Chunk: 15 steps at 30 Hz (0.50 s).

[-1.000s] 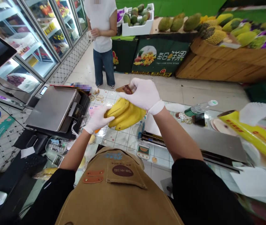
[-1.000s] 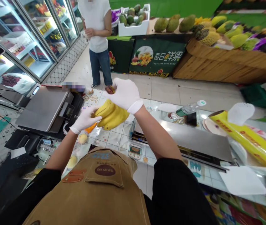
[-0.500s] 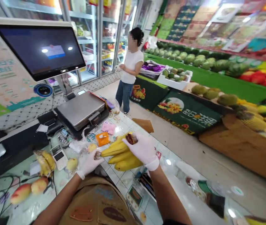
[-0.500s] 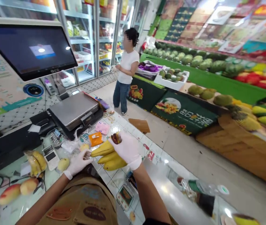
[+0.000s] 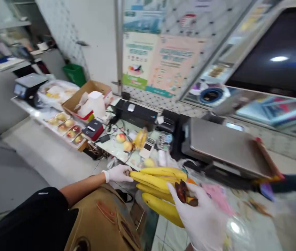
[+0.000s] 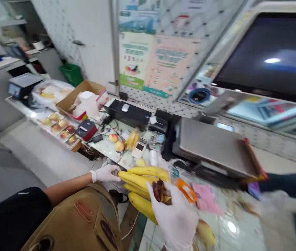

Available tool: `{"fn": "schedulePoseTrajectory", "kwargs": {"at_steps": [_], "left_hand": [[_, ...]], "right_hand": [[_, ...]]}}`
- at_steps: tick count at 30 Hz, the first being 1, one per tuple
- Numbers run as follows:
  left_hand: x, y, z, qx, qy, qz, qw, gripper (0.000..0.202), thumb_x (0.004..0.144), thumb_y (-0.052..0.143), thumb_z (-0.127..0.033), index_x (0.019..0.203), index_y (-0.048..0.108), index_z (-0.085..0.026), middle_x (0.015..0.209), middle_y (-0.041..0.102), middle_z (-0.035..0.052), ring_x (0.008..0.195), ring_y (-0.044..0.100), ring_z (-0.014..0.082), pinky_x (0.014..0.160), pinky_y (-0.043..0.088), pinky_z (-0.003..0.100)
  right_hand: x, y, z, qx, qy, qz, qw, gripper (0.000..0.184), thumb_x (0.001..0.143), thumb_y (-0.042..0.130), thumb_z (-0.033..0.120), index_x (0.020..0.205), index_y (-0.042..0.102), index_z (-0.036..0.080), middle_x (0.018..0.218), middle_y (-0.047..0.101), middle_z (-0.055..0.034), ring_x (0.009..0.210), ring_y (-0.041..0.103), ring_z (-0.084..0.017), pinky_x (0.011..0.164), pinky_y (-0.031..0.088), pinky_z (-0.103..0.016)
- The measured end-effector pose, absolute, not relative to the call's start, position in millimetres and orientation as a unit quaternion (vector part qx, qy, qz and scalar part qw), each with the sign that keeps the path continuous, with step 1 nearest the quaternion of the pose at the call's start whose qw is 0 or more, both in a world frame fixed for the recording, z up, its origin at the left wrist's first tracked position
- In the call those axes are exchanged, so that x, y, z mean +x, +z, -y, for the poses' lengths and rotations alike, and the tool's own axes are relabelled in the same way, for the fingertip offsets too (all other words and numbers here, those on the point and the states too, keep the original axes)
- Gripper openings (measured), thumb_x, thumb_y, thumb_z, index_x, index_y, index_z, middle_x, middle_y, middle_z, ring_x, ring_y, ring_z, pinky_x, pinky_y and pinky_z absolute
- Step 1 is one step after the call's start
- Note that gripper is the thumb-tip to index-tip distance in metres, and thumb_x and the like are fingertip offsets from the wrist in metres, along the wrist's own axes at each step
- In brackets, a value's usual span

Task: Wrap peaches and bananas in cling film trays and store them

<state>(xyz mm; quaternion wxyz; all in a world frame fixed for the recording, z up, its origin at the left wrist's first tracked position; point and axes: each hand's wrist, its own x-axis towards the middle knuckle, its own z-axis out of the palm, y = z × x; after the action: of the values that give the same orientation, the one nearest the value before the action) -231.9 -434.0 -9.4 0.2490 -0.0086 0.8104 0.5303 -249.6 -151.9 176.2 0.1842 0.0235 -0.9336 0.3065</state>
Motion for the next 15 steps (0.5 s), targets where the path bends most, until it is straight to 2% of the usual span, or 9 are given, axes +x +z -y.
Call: {"fn": "schedulePoseTrajectory", "kwargs": {"at_steps": [3,7,10,15], "left_hand": [[-208.4,-14.3,493.0,-0.048,0.532,-0.808,0.249,0.044,0.078,0.083,-0.058,0.098,0.074,-0.020,0.081,0.066,-0.0018,0.073,0.056,0.0152,0.068,0.042,0.026],[-167.7,-29.3,584.6,-0.085,0.537,-0.809,0.225,0.050,0.074,0.085,-0.067,0.089,0.073,-0.021,0.076,0.064,-0.0024,0.071,0.056,0.0160,0.067,0.039,0.027],[-131.6,-37.2,660.8,-0.125,0.568,-0.792,0.188,0.051,0.077,0.080,-0.068,0.083,0.069,-0.020,0.073,0.059,-0.0041,0.072,0.052,0.0151,0.066,0.037,0.027],[-70.8,-20.0,794.8,-0.194,0.591,-0.780,0.075,0.050,0.085,0.071,-0.068,0.080,0.062,-0.019,0.075,0.056,-0.0039,0.076,0.051,0.0152,0.072,0.041,0.027]], "right_hand": [[-252.7,177.1,213.4,0.092,0.302,0.935,0.164,0.029,0.078,0.074,0.074,0.082,0.073,0.045,0.072,0.077,-0.0041,0.062,0.075,-0.044,0.057,0.061,-0.061],[-252.9,175.0,315.1,0.184,0.271,0.933,0.148,0.037,0.082,0.073,0.071,0.083,0.075,0.034,0.072,0.078,-0.0072,0.060,0.076,-0.038,0.055,0.061,-0.051],[-250.1,175.1,403.1,0.239,0.267,0.925,0.123,0.042,0.085,0.072,0.069,0.086,0.077,0.028,0.075,0.080,-0.0087,0.062,0.076,-0.034,0.056,0.060,-0.044],[-258.4,174.7,550.3,0.230,0.337,0.912,0.051,0.049,0.078,0.078,0.070,0.086,0.077,0.021,0.078,0.080,-0.0095,0.065,0.073,-0.028,0.063,0.057,-0.038]]}}
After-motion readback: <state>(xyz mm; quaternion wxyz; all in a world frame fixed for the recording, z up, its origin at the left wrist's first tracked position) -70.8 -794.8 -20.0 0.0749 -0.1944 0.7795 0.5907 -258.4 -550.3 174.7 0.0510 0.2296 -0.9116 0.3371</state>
